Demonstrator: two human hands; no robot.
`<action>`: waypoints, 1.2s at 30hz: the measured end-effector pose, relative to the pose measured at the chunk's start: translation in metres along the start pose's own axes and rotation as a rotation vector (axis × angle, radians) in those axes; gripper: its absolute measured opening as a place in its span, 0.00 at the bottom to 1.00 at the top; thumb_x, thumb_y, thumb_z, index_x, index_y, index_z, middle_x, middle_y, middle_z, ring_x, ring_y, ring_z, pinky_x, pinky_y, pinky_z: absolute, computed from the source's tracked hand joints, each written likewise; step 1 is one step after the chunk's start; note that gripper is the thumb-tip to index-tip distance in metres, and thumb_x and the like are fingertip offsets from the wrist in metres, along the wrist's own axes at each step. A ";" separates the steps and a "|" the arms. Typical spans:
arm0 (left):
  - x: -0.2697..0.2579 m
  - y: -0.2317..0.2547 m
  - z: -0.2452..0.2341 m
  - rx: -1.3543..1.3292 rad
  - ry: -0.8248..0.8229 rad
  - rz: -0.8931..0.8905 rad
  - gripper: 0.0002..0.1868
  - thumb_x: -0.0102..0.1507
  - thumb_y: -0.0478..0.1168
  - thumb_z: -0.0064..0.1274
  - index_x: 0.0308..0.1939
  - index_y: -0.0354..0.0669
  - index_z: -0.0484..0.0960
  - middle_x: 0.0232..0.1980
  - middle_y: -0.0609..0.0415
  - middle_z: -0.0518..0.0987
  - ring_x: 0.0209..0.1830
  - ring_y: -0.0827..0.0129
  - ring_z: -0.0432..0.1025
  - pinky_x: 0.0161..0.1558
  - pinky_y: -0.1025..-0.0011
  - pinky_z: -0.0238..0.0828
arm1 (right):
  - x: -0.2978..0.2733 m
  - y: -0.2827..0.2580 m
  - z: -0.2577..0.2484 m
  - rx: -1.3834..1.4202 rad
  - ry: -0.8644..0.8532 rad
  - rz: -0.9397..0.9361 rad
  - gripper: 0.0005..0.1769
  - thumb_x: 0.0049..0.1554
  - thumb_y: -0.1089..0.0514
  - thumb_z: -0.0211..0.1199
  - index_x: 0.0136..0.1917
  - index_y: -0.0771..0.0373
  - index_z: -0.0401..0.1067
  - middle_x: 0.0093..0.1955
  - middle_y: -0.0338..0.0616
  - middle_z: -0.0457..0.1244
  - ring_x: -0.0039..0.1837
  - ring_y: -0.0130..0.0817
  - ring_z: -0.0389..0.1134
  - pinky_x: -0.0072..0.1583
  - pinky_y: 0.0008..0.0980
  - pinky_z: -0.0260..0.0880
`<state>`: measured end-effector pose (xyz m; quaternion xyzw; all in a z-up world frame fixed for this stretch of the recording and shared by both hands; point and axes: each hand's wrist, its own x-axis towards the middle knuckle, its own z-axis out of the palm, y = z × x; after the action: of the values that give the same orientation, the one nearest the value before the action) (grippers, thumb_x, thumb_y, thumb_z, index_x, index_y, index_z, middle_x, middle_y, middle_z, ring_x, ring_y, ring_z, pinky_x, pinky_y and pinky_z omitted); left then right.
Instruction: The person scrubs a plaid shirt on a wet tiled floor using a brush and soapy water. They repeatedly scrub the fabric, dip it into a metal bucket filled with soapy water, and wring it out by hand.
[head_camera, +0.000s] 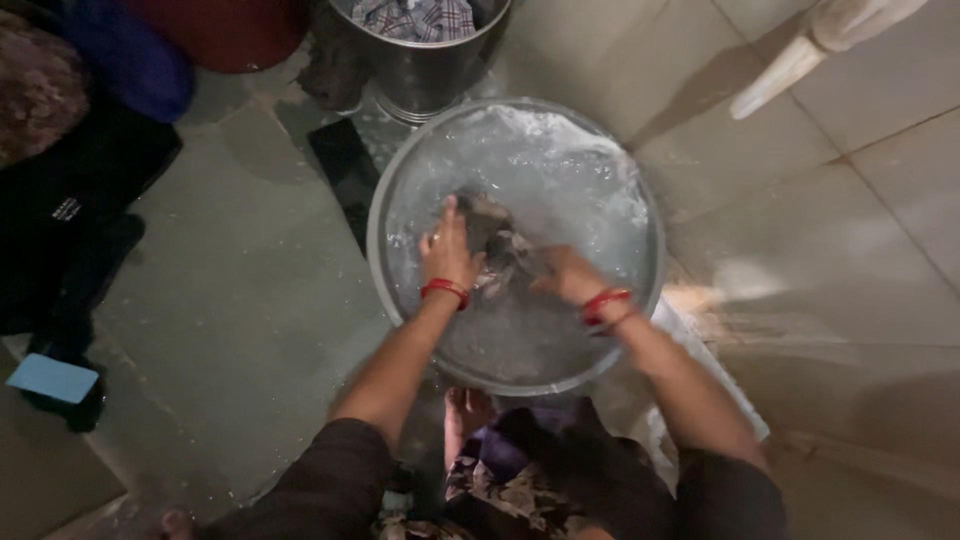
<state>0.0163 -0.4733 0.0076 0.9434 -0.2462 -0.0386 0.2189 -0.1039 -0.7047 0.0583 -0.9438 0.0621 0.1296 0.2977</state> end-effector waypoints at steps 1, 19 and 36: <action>0.004 -0.007 0.020 0.069 0.034 0.105 0.40 0.56 0.41 0.56 0.73 0.44 0.63 0.82 0.50 0.57 0.80 0.60 0.58 0.70 0.48 0.51 | 0.006 -0.003 0.038 -0.392 -0.025 -0.033 0.35 0.52 0.48 0.67 0.68 0.69 0.68 0.61 0.69 0.62 0.64 0.60 0.63 0.61 0.51 0.64; 0.012 0.031 -0.039 -0.517 -0.471 0.333 0.16 0.58 0.44 0.58 0.46 0.44 0.73 0.43 0.43 0.80 0.45 0.47 0.76 0.46 0.56 0.72 | 0.026 -0.023 0.066 0.448 0.298 -0.179 0.19 0.51 0.65 0.61 0.57 0.64 0.67 0.55 0.59 0.64 0.56 0.56 0.67 0.56 0.44 0.69; 0.085 0.033 -0.317 -0.977 0.432 0.415 0.18 0.61 0.28 0.62 0.46 0.42 0.69 0.44 0.56 0.71 0.45 0.67 0.68 0.52 0.67 0.70 | -0.056 0.032 -0.138 0.806 0.952 -0.065 0.11 0.62 0.68 0.61 0.58 0.71 0.74 0.57 0.62 0.66 0.56 0.49 0.72 0.61 0.38 0.69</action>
<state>0.1333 -0.4154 0.3104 0.6510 -0.3295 0.0898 0.6779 -0.1353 -0.8085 0.1654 -0.7129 0.2033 -0.3478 0.5740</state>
